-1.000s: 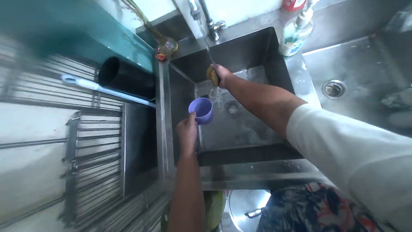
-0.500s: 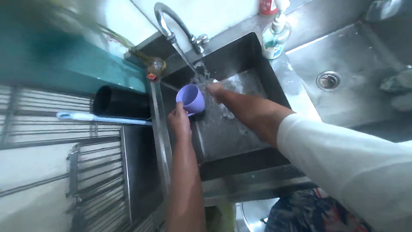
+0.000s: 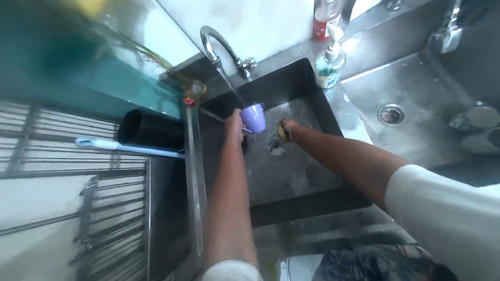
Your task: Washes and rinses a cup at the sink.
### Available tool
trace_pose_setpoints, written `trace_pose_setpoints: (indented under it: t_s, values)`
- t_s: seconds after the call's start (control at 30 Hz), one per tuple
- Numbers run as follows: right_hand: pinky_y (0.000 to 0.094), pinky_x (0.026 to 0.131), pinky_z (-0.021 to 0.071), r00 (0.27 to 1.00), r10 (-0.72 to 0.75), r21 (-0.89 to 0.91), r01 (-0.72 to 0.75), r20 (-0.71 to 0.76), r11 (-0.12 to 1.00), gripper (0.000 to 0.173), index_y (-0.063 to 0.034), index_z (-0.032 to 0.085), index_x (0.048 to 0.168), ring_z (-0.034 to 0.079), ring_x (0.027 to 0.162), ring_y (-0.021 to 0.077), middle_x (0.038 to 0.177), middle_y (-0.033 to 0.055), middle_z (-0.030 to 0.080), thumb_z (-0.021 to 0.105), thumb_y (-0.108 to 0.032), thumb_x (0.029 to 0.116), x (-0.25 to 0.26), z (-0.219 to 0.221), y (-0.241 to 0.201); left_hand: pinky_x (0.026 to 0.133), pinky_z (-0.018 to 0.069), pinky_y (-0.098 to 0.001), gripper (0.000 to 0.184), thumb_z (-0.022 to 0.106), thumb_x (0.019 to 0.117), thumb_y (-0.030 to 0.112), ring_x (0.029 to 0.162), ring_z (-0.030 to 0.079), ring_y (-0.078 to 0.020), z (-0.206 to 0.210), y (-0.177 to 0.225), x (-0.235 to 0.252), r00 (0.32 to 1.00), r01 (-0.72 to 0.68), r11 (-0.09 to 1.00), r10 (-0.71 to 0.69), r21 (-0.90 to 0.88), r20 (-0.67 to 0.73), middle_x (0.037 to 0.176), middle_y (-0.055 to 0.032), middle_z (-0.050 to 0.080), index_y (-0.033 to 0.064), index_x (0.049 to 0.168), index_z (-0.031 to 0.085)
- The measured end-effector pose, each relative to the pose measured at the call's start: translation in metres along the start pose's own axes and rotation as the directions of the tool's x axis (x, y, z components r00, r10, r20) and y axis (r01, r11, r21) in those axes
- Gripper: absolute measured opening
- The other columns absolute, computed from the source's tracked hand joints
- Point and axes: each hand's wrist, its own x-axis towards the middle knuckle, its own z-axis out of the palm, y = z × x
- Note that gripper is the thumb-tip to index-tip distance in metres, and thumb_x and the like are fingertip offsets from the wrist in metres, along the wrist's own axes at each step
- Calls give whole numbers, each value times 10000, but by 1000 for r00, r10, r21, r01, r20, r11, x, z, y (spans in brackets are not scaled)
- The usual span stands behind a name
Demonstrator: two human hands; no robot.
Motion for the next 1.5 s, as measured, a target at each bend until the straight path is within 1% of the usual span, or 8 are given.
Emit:
trace_pose_setpoints:
  t_s: [0.23,0.37,0.53,0.67,0.77,0.87,1.07,1.5]
  values:
    - [473,787,540,996,-48,109,55,-71,992,428,-9,606,1257,623,933,287,1119,178,626,529,-375,1049,-15,-34,-30,521,469,-294,378,470,1018,541,600,511,-136,40,-4,20,954,298,644,-215,-705,208,805,-26,515,167,996,514]
    - [430,715,537,993,-69,160,83,-92,984,404,-25,608,1226,609,843,252,1045,148,614,532,-378,1045,-33,-41,-44,566,491,-325,417,413,1018,580,665,538,-156,45,-10,14,962,268,475,-94,-838,255,843,-37,529,175,1013,508]
    - [454,716,553,986,-126,173,144,-111,974,434,-42,586,1280,629,854,272,1072,159,622,489,-404,1061,-32,-46,-51,684,537,-438,459,321,1045,568,597,509,-179,40,-19,10,969,247,421,-76,-873,237,646,-4,442,185,811,417]
    - [509,791,563,962,-239,68,250,-134,966,431,-37,539,1360,643,979,320,1184,195,612,529,-335,1048,-32,-42,-80,650,524,-389,351,316,1078,390,608,508,-159,36,-15,8,995,77,683,-3,-727,102,679,-6,453,149,855,443]
    - [534,880,536,937,-327,-26,326,-126,945,444,3,583,1319,624,1089,335,1252,212,611,567,-337,1033,-32,-32,-114,811,501,-425,351,468,1059,250,845,577,-229,26,-8,-2,983,-183,969,184,-164,-9,922,-151,612,-57,1039,636]
    - [496,852,532,924,-372,48,376,-85,925,419,-14,570,1316,613,1050,296,1218,183,603,551,-317,1028,-26,-13,-149,835,492,-478,395,500,1068,273,882,596,-271,13,-9,-4,955,-298,948,297,115,23,966,-202,646,-86,1026,660]
    - [397,664,537,908,-418,223,402,28,888,288,-70,578,1170,608,795,206,983,97,607,483,-288,1009,-8,25,-187,853,506,-468,420,484,1080,295,905,613,-264,-3,-34,3,937,-348,932,343,101,62,999,-210,660,-85,1094,663]
    - [446,733,560,890,-452,458,427,-60,780,409,-54,529,1279,632,909,256,1104,143,606,402,-362,1041,-6,58,-238,769,509,-470,319,557,1045,240,816,602,-256,-16,-71,-3,951,-304,941,291,146,105,911,-177,644,-58,1030,670]
